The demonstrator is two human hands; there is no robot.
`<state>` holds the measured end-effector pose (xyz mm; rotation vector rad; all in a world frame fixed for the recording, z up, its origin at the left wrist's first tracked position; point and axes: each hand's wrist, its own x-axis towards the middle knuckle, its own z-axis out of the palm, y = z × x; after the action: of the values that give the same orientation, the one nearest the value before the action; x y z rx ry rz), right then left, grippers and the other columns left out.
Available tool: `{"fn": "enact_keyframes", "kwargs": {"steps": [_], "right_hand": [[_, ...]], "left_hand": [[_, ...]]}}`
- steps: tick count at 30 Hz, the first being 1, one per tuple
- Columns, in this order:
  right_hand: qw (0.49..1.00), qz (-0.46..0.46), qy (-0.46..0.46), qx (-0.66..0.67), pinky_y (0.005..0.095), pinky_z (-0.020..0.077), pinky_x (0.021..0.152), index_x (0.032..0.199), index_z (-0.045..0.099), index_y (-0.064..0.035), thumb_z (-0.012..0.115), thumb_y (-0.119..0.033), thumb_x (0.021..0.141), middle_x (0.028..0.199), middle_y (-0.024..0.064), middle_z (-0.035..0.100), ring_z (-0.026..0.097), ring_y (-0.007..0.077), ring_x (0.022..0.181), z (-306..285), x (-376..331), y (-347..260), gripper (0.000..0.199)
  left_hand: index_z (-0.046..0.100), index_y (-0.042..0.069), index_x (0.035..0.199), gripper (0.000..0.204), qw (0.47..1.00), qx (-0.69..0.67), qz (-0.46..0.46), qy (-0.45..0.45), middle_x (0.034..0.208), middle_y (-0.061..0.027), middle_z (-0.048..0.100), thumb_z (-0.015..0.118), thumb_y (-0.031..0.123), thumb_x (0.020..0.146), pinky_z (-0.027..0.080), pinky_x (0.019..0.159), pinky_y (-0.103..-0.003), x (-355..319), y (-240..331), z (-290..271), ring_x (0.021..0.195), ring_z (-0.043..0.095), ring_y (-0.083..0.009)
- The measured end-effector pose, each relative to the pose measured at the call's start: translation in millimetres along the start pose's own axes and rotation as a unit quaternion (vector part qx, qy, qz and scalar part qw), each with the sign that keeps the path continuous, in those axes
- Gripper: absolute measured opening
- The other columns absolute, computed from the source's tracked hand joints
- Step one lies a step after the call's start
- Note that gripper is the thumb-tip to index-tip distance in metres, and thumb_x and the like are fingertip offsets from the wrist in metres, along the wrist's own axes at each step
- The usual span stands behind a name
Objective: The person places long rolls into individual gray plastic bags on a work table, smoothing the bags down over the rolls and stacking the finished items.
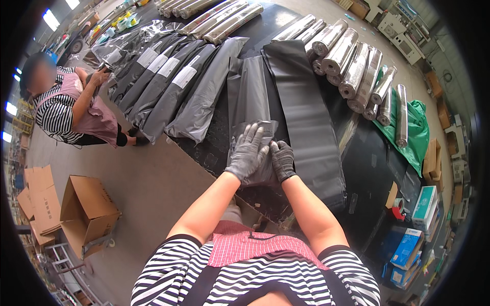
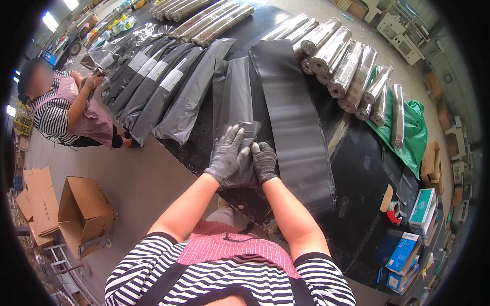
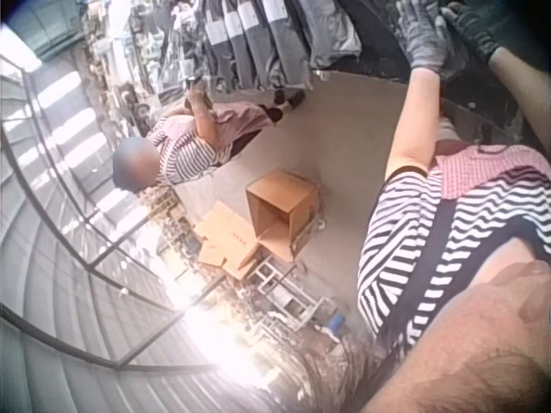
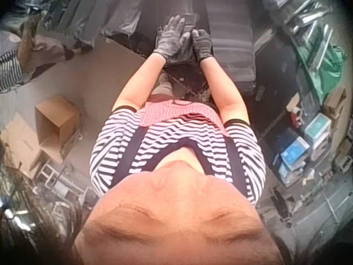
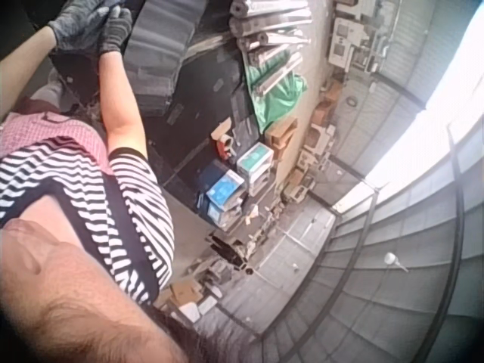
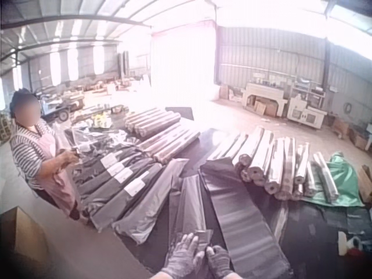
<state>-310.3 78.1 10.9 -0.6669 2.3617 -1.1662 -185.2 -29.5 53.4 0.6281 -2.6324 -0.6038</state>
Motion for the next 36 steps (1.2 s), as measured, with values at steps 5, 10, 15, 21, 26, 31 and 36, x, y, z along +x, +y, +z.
{"fn": "enact_keyframes", "kwargs": {"steps": [5,10,15,21,26,31,36], "right_hand": [[0.946,-0.295,0.111,-0.078,0.0449,0.0395,0.104,0.127,0.053,-0.0007,0.059,-0.031,0.093,0.131,0.0208,0.054,0.051,0.0387,0.12,-20,-5,-60,0.046],[0.979,-0.178,-0.014,-0.102,0.0431,0.0308,0.115,0.152,0.021,0.0039,0.053,-0.041,0.097,0.148,0.0286,0.04,0.037,0.0422,0.139,33,11,-33,0.078],[0.998,-0.024,-0.063,0.011,0.0445,0.043,0.101,0.138,0.043,0.0045,0.048,-0.047,0.1,0.129,0.0314,0.056,0.054,0.0425,0.123,27,2,-39,0.064],[0.985,0.108,-0.041,0.128,0.0421,0.049,0.089,0.121,0.059,0.0019,0.046,-0.049,0.101,0.109,0.0235,0.067,0.065,0.0355,0.104,64,-49,-29,0.056],[0.939,-0.012,-0.158,0.305,0.0348,0.045,0.098,0.128,0.057,0.003,0.06,-0.047,0.095,0.121,0.0178,0.064,0.058,0.0249,0.116,34,50,-36,0.06],[0.984,-0.091,0.08,-0.133,0.0408,0.0421,0.106,0.135,0.05,0.0047,0.07,-0.043,0.085,0.135,0.0259,0.055,0.053,0.0383,0.125,-144,36,42,0.072],[0.929,0.143,0.126,-0.318,0.0484,0.0443,0.102,0.134,0.051,-0.0016,0.071,-0.062,0.078,0.134,0.022,0.054,0.052,0.04,0.123,-220,-22,133,0.085]], "left_hand": [[0.026,0.012,0.155,0.068,0.979,-0.085,-0.173,-0.062,0.162,-0.0172,0.016,0.048,0.041,0.097,0.022,0.118,-0.051,-2,-13,19,0.148,0.023,-0.0328],[0.025,0.007,0.154,0.064,0.982,0.019,-0.146,-0.118,0.16,-0.0181,0.022,0.037,0.042,0.102,0.017,0.119,-0.049,-4,-43,42,0.145,0.03,-0.032],[0.025,0.003,0.153,0.063,0.966,-0.148,-0.203,-0.065,0.156,-0.018,0.031,0.034,0.042,0.104,0.013,0.12,-0.049,-16,-50,44,0.144,0.033,-0.0295],[0.021,0.003,0.154,0.074,0.868,-0.462,-0.18,-0.024,0.147,-0.0102,0.044,0.057,0.038,0.099,0.026,0.116,-0.035,-48,-68,43,0.134,0.042,-0.0227],[0.02,0.016,0.157,0.086,0.976,0.088,-0.151,-0.128,0.162,-0.0159,0.018,0.059,0.053,0.09,0.022,0.12,-0.048,51,-20,-95,0.149,0.019,-0.0366],[0.025,0.03,0.156,0.082,0.923,0.291,-0.119,-0.221,0.165,-0.0135,0.004,0.066,0.044,0.086,0.007,0.118,-0.062,14,-33,-56,0.152,-0.002,-0.0375],[0.031,0.015,0.153,0.074,0.944,0.201,0.004,-0.261,0.162,-0.0187,0.019,0.059,0.043,0.09,0.011,0.119,-0.059,33,53,-13,0.151,0.01,-0.0366]]}}
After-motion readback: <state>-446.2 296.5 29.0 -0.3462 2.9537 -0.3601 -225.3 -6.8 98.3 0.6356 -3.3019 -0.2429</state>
